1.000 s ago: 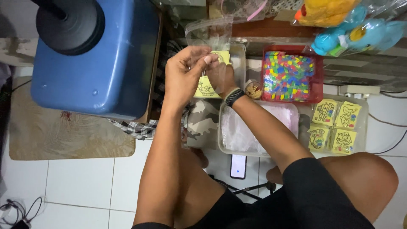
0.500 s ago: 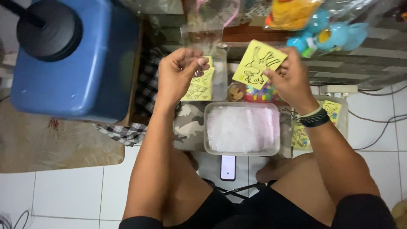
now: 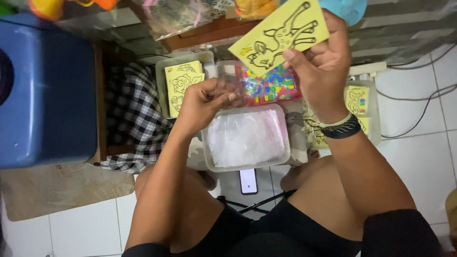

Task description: The person sits on the floor and assembles craft kits by placing yellow cards with cartoon drawings and small colorful plastic pieces into clear plastic bags. They seal the bags and place them into a container.

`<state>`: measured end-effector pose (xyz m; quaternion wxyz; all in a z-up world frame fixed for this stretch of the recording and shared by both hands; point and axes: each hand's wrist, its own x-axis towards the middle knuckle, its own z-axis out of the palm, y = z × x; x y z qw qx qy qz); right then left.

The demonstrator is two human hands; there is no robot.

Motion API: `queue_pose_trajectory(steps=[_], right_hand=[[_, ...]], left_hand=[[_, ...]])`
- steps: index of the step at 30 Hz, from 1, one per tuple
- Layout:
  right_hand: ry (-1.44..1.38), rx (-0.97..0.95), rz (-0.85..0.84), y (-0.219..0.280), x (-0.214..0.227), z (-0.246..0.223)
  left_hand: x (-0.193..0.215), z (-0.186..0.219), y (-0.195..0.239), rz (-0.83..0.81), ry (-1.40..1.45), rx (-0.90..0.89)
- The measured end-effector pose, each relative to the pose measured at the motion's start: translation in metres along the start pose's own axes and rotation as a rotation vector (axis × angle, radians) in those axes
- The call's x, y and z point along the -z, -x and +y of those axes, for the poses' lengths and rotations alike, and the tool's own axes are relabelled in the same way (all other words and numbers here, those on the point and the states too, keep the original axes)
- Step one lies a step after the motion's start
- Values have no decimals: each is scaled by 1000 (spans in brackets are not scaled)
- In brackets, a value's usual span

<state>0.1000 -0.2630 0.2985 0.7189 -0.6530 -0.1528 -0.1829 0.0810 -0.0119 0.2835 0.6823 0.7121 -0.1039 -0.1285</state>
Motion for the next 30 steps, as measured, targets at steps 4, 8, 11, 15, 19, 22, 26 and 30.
queue_pose_trajectory(steps=[4,8,11,15,19,22,26,30], right_hand=[[74,58,-76,-1,0,-2],[139,46,-137,0,-2,-4],[152,11,-144,0,-4,-4],[143,6,-171,1,-6,-2],[190,7,-189,0,-3,2],[213,-14,-202,0,-3,4],[228,-68,-259,0,-11,-2],[309,-35,-290,2,-13,2]], left_hand=[[-5,-6,-1,-18,-29,62],[-5,-12,-1,-33,-41,16],[-5,-9,0,-73,-10,-4],[-4,-8,2,-84,21,-57],[1,-3,3,-90,20,-37],[3,-2,4,-110,24,-34],[5,-12,2,-117,58,5],[5,-11,2,-110,3,49]])
